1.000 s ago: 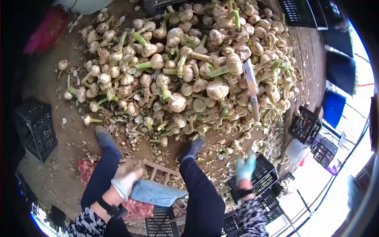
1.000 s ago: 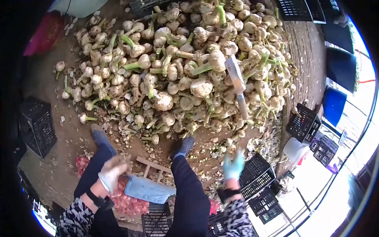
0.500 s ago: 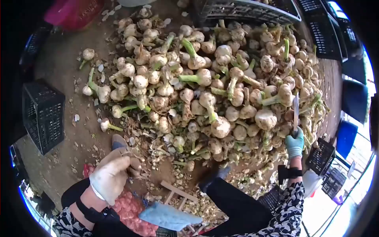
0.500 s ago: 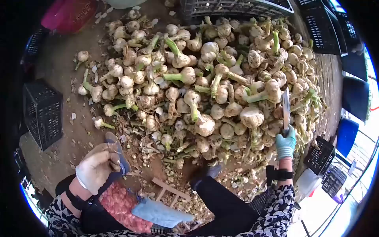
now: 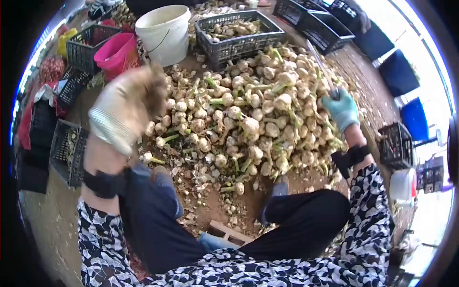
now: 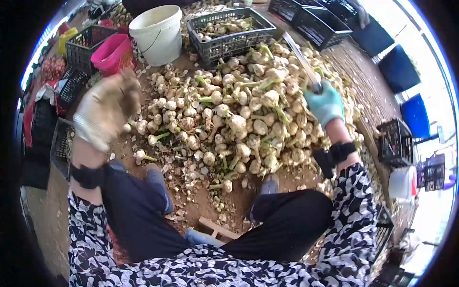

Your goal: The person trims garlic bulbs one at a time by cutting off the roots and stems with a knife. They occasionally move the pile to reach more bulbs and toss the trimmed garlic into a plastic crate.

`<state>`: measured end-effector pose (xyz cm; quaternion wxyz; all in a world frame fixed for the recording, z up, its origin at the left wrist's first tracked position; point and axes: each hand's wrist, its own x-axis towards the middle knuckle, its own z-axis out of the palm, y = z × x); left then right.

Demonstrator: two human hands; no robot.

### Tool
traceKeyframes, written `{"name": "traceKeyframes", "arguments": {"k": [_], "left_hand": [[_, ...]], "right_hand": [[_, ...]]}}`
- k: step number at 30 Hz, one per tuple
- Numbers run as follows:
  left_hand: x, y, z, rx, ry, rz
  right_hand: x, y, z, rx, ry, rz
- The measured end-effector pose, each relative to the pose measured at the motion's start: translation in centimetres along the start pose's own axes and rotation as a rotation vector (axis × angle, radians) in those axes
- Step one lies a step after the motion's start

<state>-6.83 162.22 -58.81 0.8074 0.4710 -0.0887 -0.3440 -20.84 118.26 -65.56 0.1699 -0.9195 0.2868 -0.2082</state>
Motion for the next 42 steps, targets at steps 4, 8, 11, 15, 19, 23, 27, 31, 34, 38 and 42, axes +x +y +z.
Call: {"name": "traceKeyframes", "arguments": {"k": [4, 8, 11, 15, 19, 23, 27, 31, 34, 38, 42], "left_hand": [[-3.2, 4.4, 0.2, 0.146, -0.177, 0.1], [0.5, -0.1, -5.4, 0.31, 0.142, -0.01], [3.8, -7.9, -10.2, 0.942, 0.322, -0.354], [7.6, -20.3, -16.3, 0.999, 0.176, -0.283], [13.6, -28.3, -16.0, 1.729, 0.091, -0.155], [16.2, -31.3, -13.6, 2.108, -0.034, -0.13], [16.0, -31.5, -15.1, 1.992, -0.035, -0.134], [11.9, -28.8, -17.8, 1.051, 0.135, -0.019], [10.0, -25.9, -16.2, 1.308, 0.007, 0.141], [8.9, -24.0, -12.9, 1.275, 0.035, 0.351], [9.0, -24.3, -12.1, 0.692, 0.083, 0.16]], "right_hand": [[-3.5, -4.0, -4.4, 0.242, -0.078, -0.088], [-4.7, -10.4, -4.5, 0.834, -0.277, 0.209], [-3.6, -11.6, 0.5, 0.989, -0.339, 0.296], [-5.5, -12.3, 9.7, 0.85, -0.425, 0.408], [-8.2, -10.5, 17.4, 0.908, -0.482, 0.419], [-10.3, -9.4, 19.8, 0.831, -0.511, 0.552], [-12.1, -7.7, 20.9, 0.872, -0.505, 0.587], [-14.0, -7.7, 21.9, 0.933, -0.499, 0.627], [-15.3, -9.2, 23.9, 1.107, -0.556, 0.663], [-17.1, -11.5, 26.7, 1.211, -0.694, 0.618], [-18.5, -13.1, 26.9, 1.356, -0.574, 0.765]]}}
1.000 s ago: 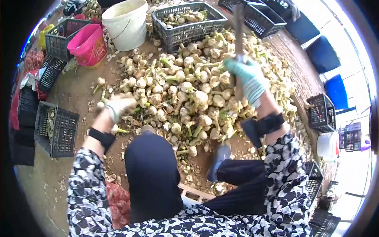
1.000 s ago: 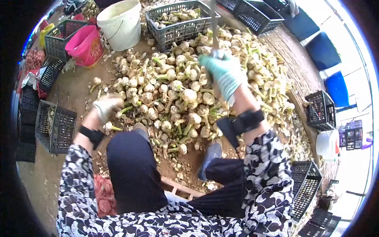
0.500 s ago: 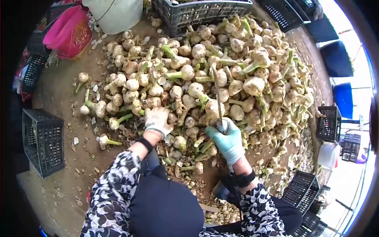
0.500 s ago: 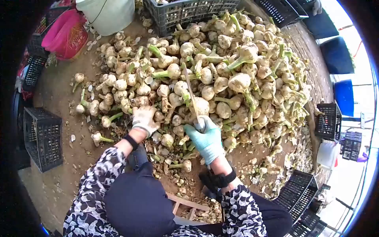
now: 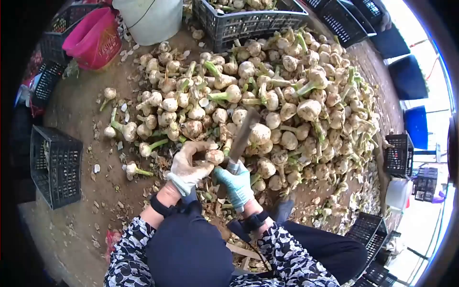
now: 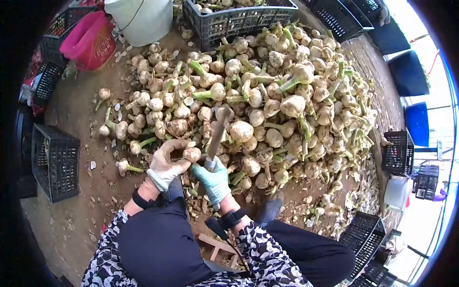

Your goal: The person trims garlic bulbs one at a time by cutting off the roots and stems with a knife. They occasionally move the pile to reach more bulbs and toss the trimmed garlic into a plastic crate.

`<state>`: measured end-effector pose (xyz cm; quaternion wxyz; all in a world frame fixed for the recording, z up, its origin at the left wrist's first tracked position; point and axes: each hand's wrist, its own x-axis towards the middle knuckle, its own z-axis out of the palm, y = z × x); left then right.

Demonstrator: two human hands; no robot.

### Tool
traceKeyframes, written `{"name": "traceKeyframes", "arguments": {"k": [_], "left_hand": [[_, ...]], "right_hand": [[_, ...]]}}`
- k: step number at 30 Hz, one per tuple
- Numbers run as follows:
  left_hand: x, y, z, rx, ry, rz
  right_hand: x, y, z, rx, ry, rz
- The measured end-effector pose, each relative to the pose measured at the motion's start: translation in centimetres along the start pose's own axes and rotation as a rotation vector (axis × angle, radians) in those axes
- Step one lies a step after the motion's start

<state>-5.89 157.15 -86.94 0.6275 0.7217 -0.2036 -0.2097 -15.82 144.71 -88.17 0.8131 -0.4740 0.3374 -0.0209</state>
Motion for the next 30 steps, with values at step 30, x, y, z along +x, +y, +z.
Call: {"name": "traceKeyframes", "arguments": {"k": [30], "left_hand": [[0.9, 1.0, -1.3, -0.81, -0.079, -0.597]], "right_hand": [[2.4, -4.8, -4.0, -0.417, 0.122, -0.046]]}}
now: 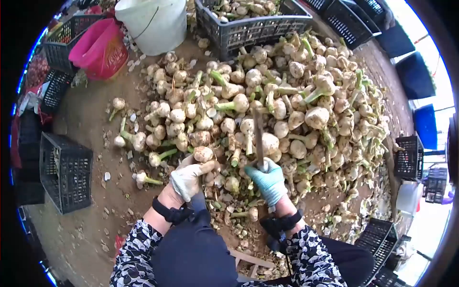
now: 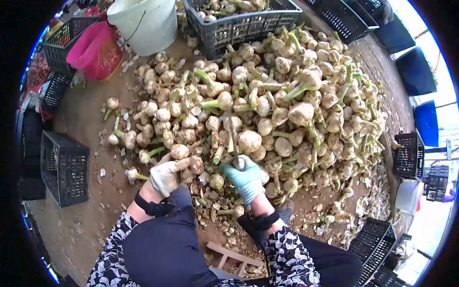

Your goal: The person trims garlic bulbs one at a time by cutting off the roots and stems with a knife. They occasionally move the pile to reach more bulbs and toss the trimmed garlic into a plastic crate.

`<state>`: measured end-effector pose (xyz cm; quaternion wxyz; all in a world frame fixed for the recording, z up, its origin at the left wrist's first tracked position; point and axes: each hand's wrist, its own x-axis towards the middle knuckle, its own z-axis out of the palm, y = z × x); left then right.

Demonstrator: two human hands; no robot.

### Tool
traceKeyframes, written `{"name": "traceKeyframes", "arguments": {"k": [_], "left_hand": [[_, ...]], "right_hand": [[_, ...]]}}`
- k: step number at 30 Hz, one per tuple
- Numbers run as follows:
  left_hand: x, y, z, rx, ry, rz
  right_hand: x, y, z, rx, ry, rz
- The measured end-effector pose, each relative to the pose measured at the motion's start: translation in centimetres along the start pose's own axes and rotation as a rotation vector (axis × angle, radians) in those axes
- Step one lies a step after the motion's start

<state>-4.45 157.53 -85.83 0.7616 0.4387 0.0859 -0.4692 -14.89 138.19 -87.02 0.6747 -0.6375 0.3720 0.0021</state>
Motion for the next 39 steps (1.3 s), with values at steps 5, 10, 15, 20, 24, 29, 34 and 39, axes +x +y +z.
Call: {"name": "traceKeyframes", "arguments": {"k": [5, 10, 15, 20, 24, 29, 34, 39], "left_hand": [[3.6, 5.6, 3.6, 0.164, 0.288, -0.068], [11.3, 16.4, 8.2, 0.355, -0.084, 0.239], [13.9, 16.4, 9.1, 0.443, 0.124, 0.2], [12.8, 1.6, 2.7, 0.647, 0.451, -0.481], [18.2, -3.9, -1.1, 0.943, 0.644, -0.369], [14.4, -2.2, -2.0, 0.793, 0.2, -0.233], [7.3, -0.4, -0.4, 0.695, -0.044, 0.128], [5.8, -3.8, -2.7, 1.048, -0.171, 0.617]], "right_hand": [[1.8, 0.7, 0.9, 0.016, -0.065, 0.06], [2.9, 0.8, 1.2, 0.112, -0.054, 0.096], [3.2, 0.0, -1.6, 0.244, 0.11, 0.099], [3.2, 0.8, -3.0, 0.176, 0.166, 0.015], [2.8, 2.0, -2.2, 0.248, 0.115, 0.003], [3.0, 1.3, -3.2, 0.086, 0.039, -0.051], [1.7, -2.4, -3.4, -0.519, -0.097, -0.216], [0.0, -3.7, -0.9, -0.807, -0.185, -0.558]]}}
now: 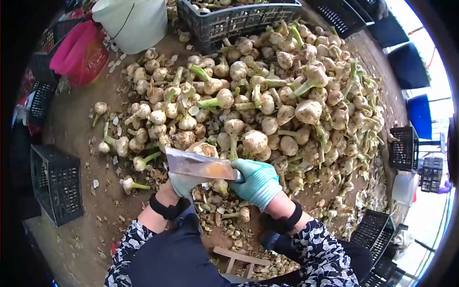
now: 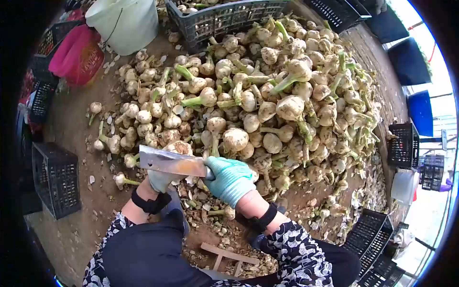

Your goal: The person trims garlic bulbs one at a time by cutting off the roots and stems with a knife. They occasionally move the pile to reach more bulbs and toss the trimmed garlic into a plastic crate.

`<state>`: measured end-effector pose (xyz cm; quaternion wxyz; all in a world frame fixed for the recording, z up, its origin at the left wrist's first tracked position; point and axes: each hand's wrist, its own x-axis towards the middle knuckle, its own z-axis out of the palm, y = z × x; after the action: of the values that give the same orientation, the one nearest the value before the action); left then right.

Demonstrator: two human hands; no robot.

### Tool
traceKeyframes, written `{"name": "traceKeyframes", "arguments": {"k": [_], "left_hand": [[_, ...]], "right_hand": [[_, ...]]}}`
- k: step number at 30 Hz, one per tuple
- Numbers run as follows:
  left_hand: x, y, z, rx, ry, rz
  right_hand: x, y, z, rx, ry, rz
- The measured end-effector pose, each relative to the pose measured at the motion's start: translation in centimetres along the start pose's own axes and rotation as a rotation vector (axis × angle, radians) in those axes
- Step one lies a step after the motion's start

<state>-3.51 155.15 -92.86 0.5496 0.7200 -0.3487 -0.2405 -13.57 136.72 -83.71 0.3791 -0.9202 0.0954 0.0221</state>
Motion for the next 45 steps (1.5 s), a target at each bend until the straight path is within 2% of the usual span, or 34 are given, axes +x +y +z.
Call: {"name": "traceKeyframes", "arguments": {"k": [2, 3, 5, 6, 9, 11, 15, 17, 22, 25, 29, 32, 33, 34, 35, 36, 37, 39, 40, 42, 43, 45], "left_hand": [[-0.6, 1.4, -1.1, -0.002, -0.002, -0.014], [-1.0, 1.3, -1.3, -0.158, -0.043, -0.133], [-2.2, -0.7, -1.2, -0.314, -0.08, -0.254], [-3.8, -3.8, -0.4, -0.461, -0.099, -0.247], [-6.7, -6.0, -1.4, -0.576, -0.192, -0.228], [-8.2, -8.0, -0.9, -1.801, 0.061, -0.392], [-11.7, -4.5, -4.4, -1.655, 0.214, -0.457], [-13.2, -2.2, -6.2, -1.577, 0.229, -0.486], [-16.8, 1.7, -9.1, -1.44, 0.253, -0.546], [-18.0, 2.9, -9.9, -1.443, 0.248, -0.573], [-17.6, 3.4, -10.3, -1.6, 0.244, -0.62], [-16.3, 3.1, -10.6, -1.99, 0.171, -0.697], [-14.6, 5.5, -11.4, -1.171, -0.039, -0.357], [-12.9, 7.9, -12.2, -0.323, 0.002, -0.095], [-13.2, 7.0, -12.4, -0.32, 0.007, -0.104], [-13.7, 5.8, -12.2, -0.206, 0.225, -0.194], [-13.4, 5.2, -11.7, -0.234, 0.295, -0.215], [-12.5, 4.1, -11.1, -0.291, 0.439, -0.25], [-12.0, 3.9, -10.7, -0.382, 0.442, -0.299], [-10.9, 4.0, -10.0, -0.765, 0.489, -0.386], [-10.5, 3.8, -10.2, -0.764, 0.482, -0.382], [-8.9, 3.5, -11.0, -1.536, 0.461, -0.324]], "right_hand": [[0.1, -0.8, 0.1, -0.099, 0.005, -0.073], [0.2, -1.3, 0.0, -0.097, 0.002, -0.075], [0.3, -2.6, -0.3, -0.14, -0.152, -0.01], [0.3, -3.1, -0.2, -0.133, -0.174, -0.011], [0.7, -4.3, -0.2, -0.148, -0.268, -0.037], [1.0, -4.1, 1.0, -0.139, -0.27, -0.075], [1.5, -5.4, 2.9, -0.104, -0.282, -0.213], [2.0, -6.8, 3.6, -0.15, -0.328, -0.217], [1.6, -9.1, 6.2, 0.008, -0.221, -0.425], [1.3, -10.1, 7.6, 0.009, -0.184, -0.457], [2.0, -10.6, 9.2, 0.008, -0.158, -0.463], [3.8, -8.3, 10.5, -0.079, -0.177, -0.422], [4.9, -4.5, 11.9, -0.151, -0.278, -0.176], [7.1, -1.4, 11.8, -0.095, -0.455, 0.19], [6.4, -1.3, 10.3, -0.275, -0.276, 0.121], [5.9, -1.2, 10.2, -0.207, -0.276, 0.102], [5.3, -1.1, 10.1, -0.146, -0.276, 0.087], [4.4, -3.0, 10.7, 0.271, -0.226, 0.182], [4.3, -4.3, 9.9, 0.202, -0.246, 0.214], [3.4, -4.7, 11.5, 0.398, -0.207, 0.132], [3.0, -6.3, 11.1, 0.456, -0.202, 0.107], [2.3, -8.0, 11.2, 0.545, -0.183, 0.155]]}}
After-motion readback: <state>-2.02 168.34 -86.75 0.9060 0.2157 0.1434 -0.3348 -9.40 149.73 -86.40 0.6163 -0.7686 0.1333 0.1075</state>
